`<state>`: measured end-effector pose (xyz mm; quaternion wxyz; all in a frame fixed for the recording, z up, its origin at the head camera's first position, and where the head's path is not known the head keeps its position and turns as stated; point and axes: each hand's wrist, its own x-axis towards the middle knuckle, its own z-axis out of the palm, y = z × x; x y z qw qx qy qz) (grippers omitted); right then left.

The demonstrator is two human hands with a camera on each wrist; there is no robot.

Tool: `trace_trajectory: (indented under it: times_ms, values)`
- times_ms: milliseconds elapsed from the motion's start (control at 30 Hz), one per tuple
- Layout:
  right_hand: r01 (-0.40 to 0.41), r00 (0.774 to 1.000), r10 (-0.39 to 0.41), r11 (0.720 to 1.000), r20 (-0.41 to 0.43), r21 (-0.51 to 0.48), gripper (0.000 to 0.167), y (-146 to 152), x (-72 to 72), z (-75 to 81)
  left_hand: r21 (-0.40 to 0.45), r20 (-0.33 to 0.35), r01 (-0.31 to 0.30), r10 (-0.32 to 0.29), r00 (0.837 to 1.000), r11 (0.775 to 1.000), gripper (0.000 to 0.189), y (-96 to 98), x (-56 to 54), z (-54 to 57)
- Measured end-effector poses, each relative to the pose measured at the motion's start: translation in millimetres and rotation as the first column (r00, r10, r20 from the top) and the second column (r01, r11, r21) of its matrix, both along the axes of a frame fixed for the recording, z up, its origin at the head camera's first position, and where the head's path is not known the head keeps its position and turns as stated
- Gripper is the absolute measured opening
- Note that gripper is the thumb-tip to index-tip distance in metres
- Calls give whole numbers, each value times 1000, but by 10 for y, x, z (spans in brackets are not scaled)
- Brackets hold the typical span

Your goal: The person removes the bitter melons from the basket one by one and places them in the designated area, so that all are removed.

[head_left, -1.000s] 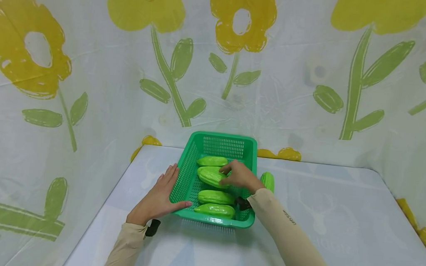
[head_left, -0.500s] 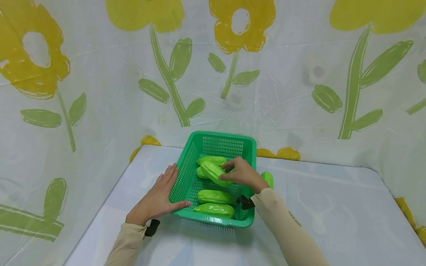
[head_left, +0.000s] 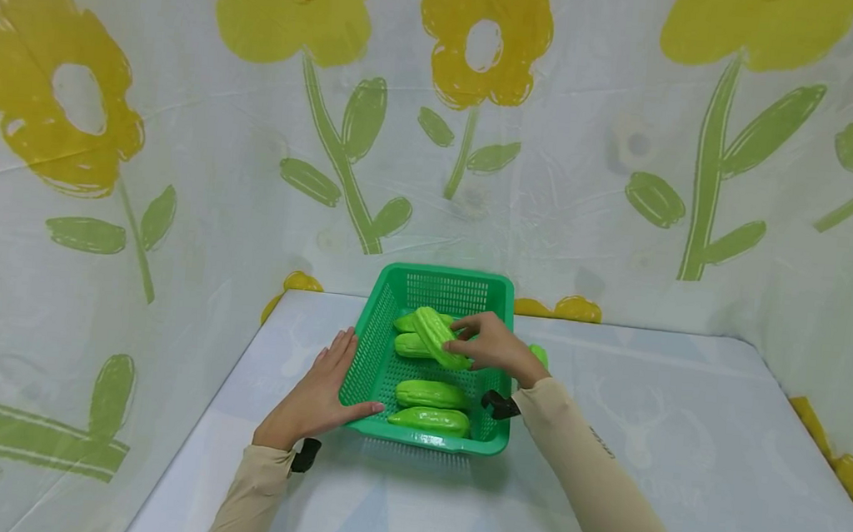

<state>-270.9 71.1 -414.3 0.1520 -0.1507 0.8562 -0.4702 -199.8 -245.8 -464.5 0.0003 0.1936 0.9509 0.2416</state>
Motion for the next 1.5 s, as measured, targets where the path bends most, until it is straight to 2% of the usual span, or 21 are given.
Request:
trace_trajectory:
  times_ms: [333, 600, 1100, 1500]
  values:
    - [47, 995, -42, 997, 85, -56, 56, 82, 75, 99, 2, 5, 0, 0, 1000, 1000, 120, 9, 2, 8]
    - [81, 992, -72, 994, 105, -80, 59, 183, 111, 167, 5, 0, -2, 2, 1000, 1000, 120, -6, -5, -14]
    - [136, 989, -128, 983, 76, -126, 63, 433, 190, 206, 10, 2, -3, 3, 1000, 1000, 119, 3, -6, -17]
    - [179, 982, -163, 966, 101, -187, 66, 646, 253, 216, 9, 2, -6, 6, 1000, 1000, 120, 2, -1, -14]
